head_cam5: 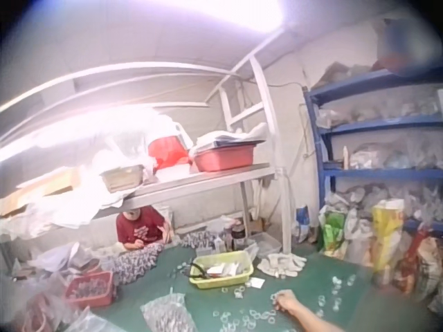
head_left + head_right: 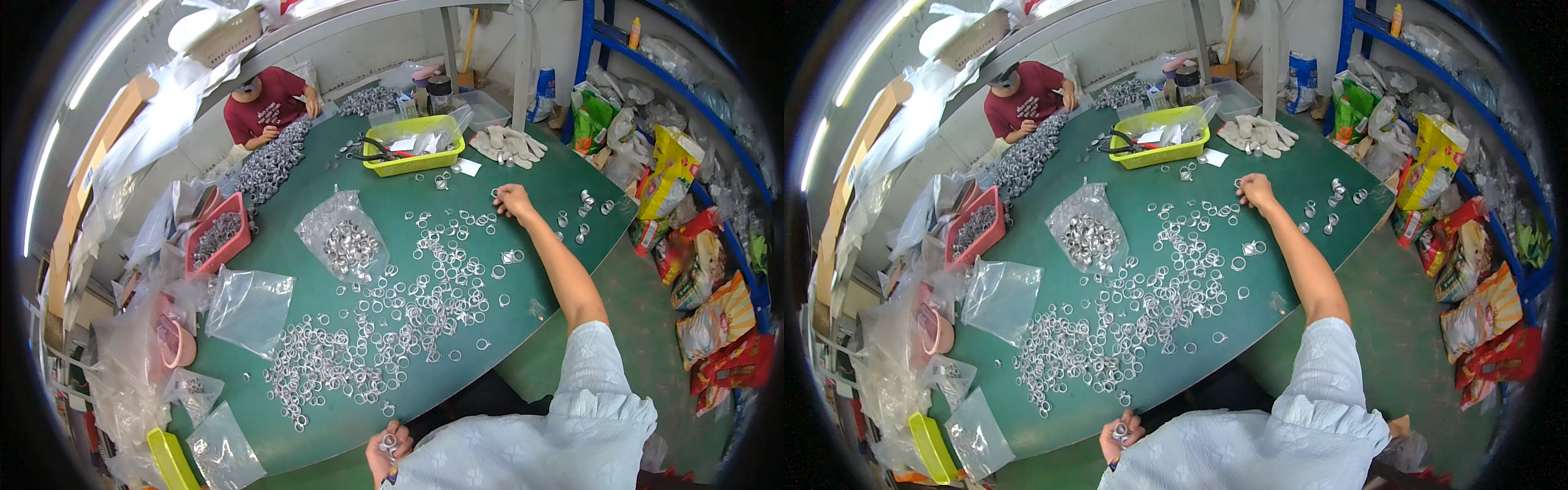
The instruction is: The person sorts through a pile of small metal rings on a green table, picking up individual rings, placing some into a clear plastic bag, and holding a small stack of sorted rings in their left hand.
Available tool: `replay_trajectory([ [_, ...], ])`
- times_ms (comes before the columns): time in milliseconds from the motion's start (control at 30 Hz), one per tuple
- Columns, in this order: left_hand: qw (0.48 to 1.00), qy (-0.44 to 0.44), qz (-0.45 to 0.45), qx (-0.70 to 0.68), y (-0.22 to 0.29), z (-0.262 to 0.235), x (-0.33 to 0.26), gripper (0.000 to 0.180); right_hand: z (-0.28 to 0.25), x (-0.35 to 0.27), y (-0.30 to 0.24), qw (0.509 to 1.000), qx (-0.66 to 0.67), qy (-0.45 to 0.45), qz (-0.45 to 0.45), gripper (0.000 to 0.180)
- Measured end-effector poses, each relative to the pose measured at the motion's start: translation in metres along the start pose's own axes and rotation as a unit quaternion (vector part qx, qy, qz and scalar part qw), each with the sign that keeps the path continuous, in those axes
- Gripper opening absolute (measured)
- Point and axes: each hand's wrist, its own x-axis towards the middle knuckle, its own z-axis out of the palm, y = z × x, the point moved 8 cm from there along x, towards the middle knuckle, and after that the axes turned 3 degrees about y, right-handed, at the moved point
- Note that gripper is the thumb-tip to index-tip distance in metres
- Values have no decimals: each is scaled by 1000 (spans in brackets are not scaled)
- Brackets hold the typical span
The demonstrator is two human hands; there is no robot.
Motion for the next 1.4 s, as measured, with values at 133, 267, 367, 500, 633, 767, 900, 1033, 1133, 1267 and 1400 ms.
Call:
replay_trajectory([
  [133,975,169,107,90,0,-1,-1,18,-4,15,-24,916,-365,127,-109,24],
  [267,981,114,138,68,9,-13,14,22,6,18,-42,922,-316,152,-166,29],
  [367,966,92,203,131,27,-16,20,23,28,38,-39,923,-327,106,-173,27],
  [500,757,196,483,394,72,-20,-2,25,25,51,-39,856,-393,289,-172,26],
  [633,624,199,590,473,79,-1,-15,21,55,48,-56,850,-368,203,-318,35],
  [767,592,204,599,499,81,-1,-7,21,100,36,-65,861,-281,86,-415,39],
  [900,561,225,612,510,85,-18,-10,19,126,38,-65,850,-289,9,-440,24],
  [1033,505,244,641,524,79,-41,-16,16,98,61,-63,870,-253,100,-411,6],
  [1133,386,234,688,568,96,-74,-8,14,81,66,-59,872,-299,123,-367,10],
  [1267,110,213,735,634,80,-85,-36,12,145,9,-92,817,-224,15,-531,18],
  [1400,261,230,716,606,92,-98,-29,9,184,16,-91,789,-328,26,-519,18],
])
